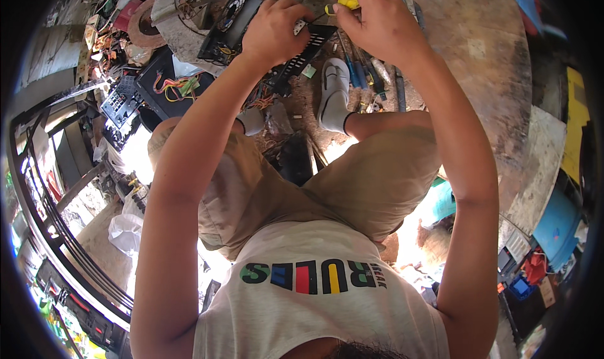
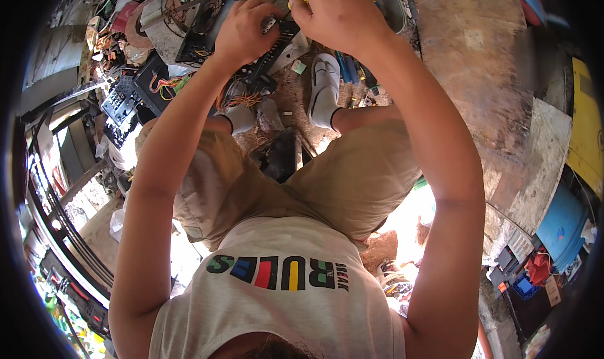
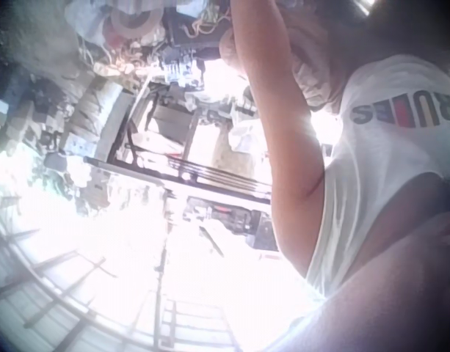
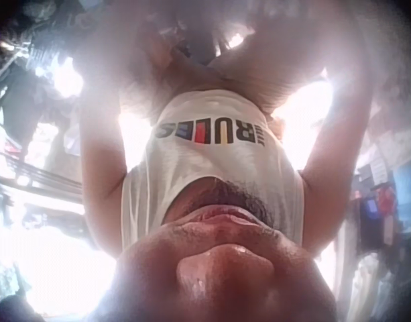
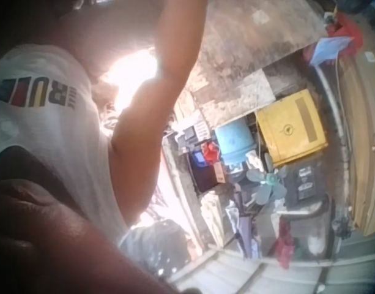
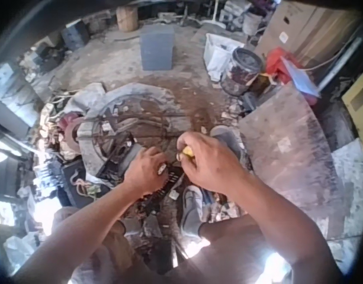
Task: The person uses a screwdriver to remove screws from a computer power supply unit and separates the wires from the casing.
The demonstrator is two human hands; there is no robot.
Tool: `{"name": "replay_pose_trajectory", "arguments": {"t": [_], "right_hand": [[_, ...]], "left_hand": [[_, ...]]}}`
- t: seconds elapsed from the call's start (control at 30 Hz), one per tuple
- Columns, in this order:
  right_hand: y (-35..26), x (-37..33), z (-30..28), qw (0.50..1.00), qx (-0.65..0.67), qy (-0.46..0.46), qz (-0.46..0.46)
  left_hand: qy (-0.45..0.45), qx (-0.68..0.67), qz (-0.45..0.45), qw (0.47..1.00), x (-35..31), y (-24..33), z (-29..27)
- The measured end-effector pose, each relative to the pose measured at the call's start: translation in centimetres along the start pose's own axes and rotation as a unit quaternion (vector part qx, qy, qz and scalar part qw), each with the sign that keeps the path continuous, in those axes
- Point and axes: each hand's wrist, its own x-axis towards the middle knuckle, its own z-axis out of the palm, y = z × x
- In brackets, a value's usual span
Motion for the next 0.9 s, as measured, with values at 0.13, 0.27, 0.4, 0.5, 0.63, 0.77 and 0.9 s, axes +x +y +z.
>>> {"name": "replay_pose_trajectory", "arguments": {"t": [0.13, 0.27, 0.4, 0.5, 0.63, 0.77, 0.9], "right_hand": [[-0.3, 0.6, 0.0, 0.997, -0.042, -0.050, -0.036], [-3.5, 4.4, -1.1, 0.929, -0.288, -0.231, -0.003], [0.3, 4.2, 0.5, 0.942, -0.139, -0.107, -0.286], [-0.2, 4.1, 0.0, 0.945, -0.053, -0.208, -0.247], [-3.3, 4.5, -0.9, 0.939, -0.212, -0.265, -0.056], [-0.9, 5.1, -0.3, 0.931, -0.176, -0.261, -0.185], [-0.7, 4.9, -0.7, 0.949, -0.128, -0.175, -0.228]], "left_hand": [[-0.008, 0.001, 0.015, 1.000, 0.4, -0.8, 0.5], [0.002, 0.021, -0.029, 0.999, 0.2, -0.9, 0.6], [0.009, 0.008, -0.012, 1.000, 0.3, -0.5, 0.3], [-0.020, -0.036, -0.038, 0.998, 0.2, -1.5, 1.0], [0.038, 0.004, 0.047, 0.998, 0.3, -2.0, 1.5], [0.024, -0.003, 0.010, 1.000, 0.1, -0.8, 0.5], [0.042, 0.007, 0.025, 0.999, 0.1, -1.1, 1.1]]}}
